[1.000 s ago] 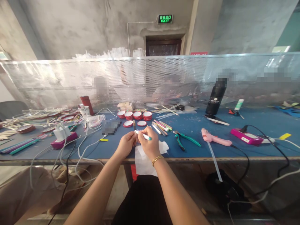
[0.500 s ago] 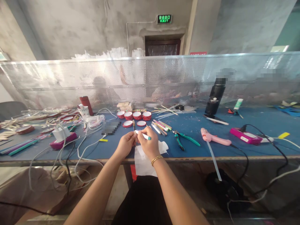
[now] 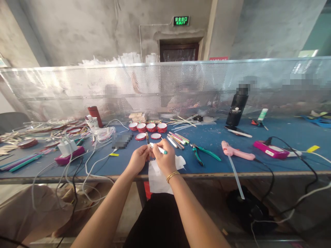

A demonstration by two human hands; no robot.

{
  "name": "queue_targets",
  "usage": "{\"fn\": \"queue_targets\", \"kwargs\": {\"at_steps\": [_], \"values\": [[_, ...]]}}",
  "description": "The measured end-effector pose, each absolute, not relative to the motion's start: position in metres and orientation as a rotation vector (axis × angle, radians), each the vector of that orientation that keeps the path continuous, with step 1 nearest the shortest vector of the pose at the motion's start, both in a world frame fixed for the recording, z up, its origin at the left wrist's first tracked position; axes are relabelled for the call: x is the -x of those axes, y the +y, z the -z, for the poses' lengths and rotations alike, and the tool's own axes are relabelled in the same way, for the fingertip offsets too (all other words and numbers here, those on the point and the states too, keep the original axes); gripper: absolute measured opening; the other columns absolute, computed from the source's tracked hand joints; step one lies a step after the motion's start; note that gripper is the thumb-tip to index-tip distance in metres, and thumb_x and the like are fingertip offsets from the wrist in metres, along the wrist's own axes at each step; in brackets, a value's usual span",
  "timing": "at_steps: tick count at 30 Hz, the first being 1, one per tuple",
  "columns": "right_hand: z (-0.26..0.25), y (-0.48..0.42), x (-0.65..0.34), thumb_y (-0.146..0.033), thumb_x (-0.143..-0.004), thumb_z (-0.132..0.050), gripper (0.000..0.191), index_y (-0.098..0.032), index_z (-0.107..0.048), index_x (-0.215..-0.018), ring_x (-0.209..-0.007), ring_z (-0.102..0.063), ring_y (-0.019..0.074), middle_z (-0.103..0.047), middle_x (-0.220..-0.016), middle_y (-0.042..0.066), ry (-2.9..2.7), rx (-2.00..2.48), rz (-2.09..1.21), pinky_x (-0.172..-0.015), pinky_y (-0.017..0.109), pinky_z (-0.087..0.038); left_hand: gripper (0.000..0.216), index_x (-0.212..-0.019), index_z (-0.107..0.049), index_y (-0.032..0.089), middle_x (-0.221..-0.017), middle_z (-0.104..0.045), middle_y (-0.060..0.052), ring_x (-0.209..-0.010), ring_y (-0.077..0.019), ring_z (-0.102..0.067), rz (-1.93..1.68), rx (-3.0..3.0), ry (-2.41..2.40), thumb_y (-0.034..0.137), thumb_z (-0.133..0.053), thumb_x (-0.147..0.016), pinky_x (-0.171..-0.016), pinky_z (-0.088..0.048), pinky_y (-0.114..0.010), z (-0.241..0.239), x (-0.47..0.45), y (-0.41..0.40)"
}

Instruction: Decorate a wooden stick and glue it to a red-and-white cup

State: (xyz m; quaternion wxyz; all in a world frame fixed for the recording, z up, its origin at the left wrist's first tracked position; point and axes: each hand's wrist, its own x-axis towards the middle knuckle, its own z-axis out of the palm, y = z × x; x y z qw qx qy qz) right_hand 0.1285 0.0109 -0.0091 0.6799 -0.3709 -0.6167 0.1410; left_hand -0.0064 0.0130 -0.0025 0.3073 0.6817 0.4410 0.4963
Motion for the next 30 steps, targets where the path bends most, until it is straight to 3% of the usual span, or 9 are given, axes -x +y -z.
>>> {"fn": "queue_targets", "kwargs": {"at_steps": [30], "values": [[0.0096,0.0104,-0.1281,-0.028,-0.087,-0.059,0.018,-0.025,-0.052,-0.071,-0.058,-0.061,0.0177,-0.063,-0.061,-0.002,-1.429,0.793,-0.419,-0.059,0.031,-0.047,0.03,-0.063,-0.05,0.019,-0.056,-0.052,0.003,-0.055,-0.0115,-0.045,-1.327,-1.788,1.164,0.034,-0.051,-0.09,-0.057,-0.036,-0.024,0.0049,0.0068,0.0146]]}}
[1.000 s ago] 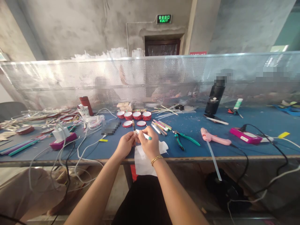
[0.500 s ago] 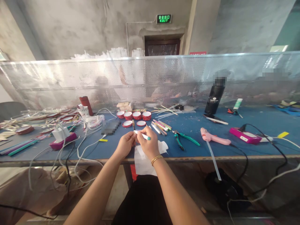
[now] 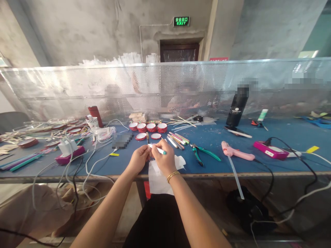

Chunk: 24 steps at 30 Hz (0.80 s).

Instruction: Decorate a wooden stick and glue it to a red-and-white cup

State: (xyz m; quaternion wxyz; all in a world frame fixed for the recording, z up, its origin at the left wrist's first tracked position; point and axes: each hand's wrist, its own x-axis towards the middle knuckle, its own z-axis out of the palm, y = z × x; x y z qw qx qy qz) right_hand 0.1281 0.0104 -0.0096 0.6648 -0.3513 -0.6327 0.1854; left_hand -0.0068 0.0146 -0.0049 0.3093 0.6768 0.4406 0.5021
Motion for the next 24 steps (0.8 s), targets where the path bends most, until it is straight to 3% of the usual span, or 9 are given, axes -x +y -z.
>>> {"fn": "queue_targets", "kwargs": {"at_steps": [24], "values": [[0.008,0.0088,-0.1286,-0.028,-0.087,-0.058,0.018,-0.023,-0.052,-0.07,-0.061,-0.058,0.0169,-0.062,-0.063,-0.001,-1.433,0.823,-0.337,-0.061,0.029,-0.044,0.028,-0.066,-0.053,0.019,-0.058,-0.054,0.003,-0.055,-0.011,-0.045,-1.342,-1.802,1.159,0.033,-0.05,-0.09,-0.056,-0.035,-0.023,0.0083,0.0075,0.0167]]}}
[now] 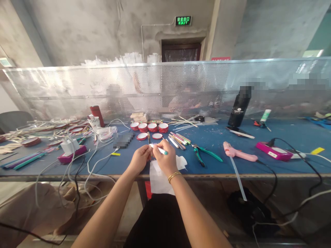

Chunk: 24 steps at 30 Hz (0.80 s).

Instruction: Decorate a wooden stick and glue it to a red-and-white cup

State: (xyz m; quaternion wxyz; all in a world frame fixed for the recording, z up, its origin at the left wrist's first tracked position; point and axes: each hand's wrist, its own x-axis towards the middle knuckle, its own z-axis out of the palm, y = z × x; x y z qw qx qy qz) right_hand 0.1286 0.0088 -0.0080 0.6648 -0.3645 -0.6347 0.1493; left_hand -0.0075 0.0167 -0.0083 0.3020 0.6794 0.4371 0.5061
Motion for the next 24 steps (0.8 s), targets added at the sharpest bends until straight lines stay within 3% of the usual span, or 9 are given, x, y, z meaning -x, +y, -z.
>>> {"fn": "queue_targets", "kwargs": {"at_steps": [7,24], "values": [[0.0091,0.011,-0.1292,-0.029,-0.087,-0.058,0.02,-0.023,-0.051,-0.068,-0.061,-0.055,0.0164,-0.058,-0.064,-0.001,-1.4,0.852,-0.233,-0.062,0.029,-0.043,0.023,-0.072,-0.058,0.018,-0.061,-0.057,0.002,-0.056,-0.0111,-0.046,-1.345,-1.724,1.112,0.03,-0.049,-0.089,-0.055,-0.036,-0.023,0.0089,0.0066,0.0176],[0.0097,0.0114,-0.1299,-0.028,-0.086,-0.058,0.019,-0.023,-0.052,-0.069,-0.061,-0.056,0.0169,-0.06,-0.064,-0.001,-1.411,0.854,-0.257,-0.062,0.03,-0.043,0.03,-0.065,-0.055,0.019,-0.056,-0.05,0.003,-0.054,-0.0111,-0.043,-1.346,-1.785,1.151,0.032,-0.048,-0.091,-0.053,-0.032,-0.023,0.0072,0.0079,0.0159]]}}
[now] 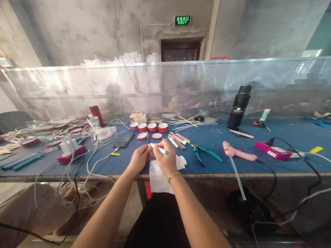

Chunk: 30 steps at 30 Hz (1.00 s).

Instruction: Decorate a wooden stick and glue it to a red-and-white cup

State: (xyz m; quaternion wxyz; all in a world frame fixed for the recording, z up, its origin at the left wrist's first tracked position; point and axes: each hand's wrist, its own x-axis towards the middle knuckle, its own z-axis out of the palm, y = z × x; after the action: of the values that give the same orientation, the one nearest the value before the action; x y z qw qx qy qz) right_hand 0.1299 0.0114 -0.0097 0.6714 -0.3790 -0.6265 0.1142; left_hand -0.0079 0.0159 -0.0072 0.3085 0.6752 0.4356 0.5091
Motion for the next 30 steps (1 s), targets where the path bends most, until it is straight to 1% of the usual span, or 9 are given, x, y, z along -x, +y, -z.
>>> {"fn": "queue_targets", "kwargs": {"at_steps": [9,12,17,25,30], "values": [[0.008,0.0092,-0.1281,-0.027,-0.086,-0.059,0.017,-0.024,-0.053,-0.07,-0.058,-0.056,0.0163,-0.061,-0.061,-0.002,-1.439,0.796,-0.392,-0.058,0.029,-0.043,0.031,-0.062,-0.051,0.019,-0.055,-0.049,0.003,-0.054,-0.0111,-0.042,-1.341,-1.816,1.171,0.033,-0.05,-0.09,-0.055,-0.032,-0.024,0.0069,0.0074,0.015],[0.0091,0.0107,-0.1286,-0.027,-0.086,-0.058,0.017,-0.023,-0.053,-0.071,-0.06,-0.058,0.0166,-0.061,-0.063,-0.002,-1.436,0.818,-0.363,-0.061,0.029,-0.044,0.031,-0.062,-0.051,0.019,-0.056,-0.05,0.003,-0.054,-0.011,-0.042,-1.342,-1.791,1.164,0.034,-0.051,-0.09,-0.054,-0.032,-0.023,0.0064,0.0073,0.0146],[0.0089,0.0109,-0.13,-0.029,-0.087,-0.058,0.019,-0.023,-0.052,-0.069,-0.062,-0.056,0.0166,-0.06,-0.064,-0.001,-1.405,0.867,-0.261,-0.062,0.03,-0.043,0.032,-0.066,-0.057,0.018,-0.057,-0.05,0.002,-0.055,-0.0113,-0.044,-1.338,-1.779,1.157,0.036,-0.048,-0.091,-0.055,-0.033,-0.023,0.0064,0.0072,0.0155],[0.0069,0.0085,-0.1288,-0.027,-0.085,-0.058,0.017,-0.024,-0.052,-0.07,-0.059,-0.058,0.0169,-0.061,-0.062,-0.002,-1.437,0.811,-0.36,-0.06,0.029,-0.044,0.032,-0.062,-0.053,0.019,-0.055,-0.051,0.003,-0.054,-0.0111,-0.043,-1.342,-1.795,1.158,0.034,-0.051,-0.09,-0.056,-0.034,-0.023,0.005,0.0066,0.0134],[0.0085,0.0101,-0.1289,-0.029,-0.086,-0.058,0.018,-0.023,-0.053,-0.07,-0.062,-0.058,0.0172,-0.062,-0.064,-0.001,-1.418,0.85,-0.307,-0.062,0.03,-0.044,0.032,-0.063,-0.054,0.018,-0.055,-0.05,0.002,-0.053,-0.0114,-0.043,-1.335,-1.79,1.175,0.034,-0.049,-0.091,-0.054,-0.034,-0.024,0.0035,0.0067,0.0127]]}}
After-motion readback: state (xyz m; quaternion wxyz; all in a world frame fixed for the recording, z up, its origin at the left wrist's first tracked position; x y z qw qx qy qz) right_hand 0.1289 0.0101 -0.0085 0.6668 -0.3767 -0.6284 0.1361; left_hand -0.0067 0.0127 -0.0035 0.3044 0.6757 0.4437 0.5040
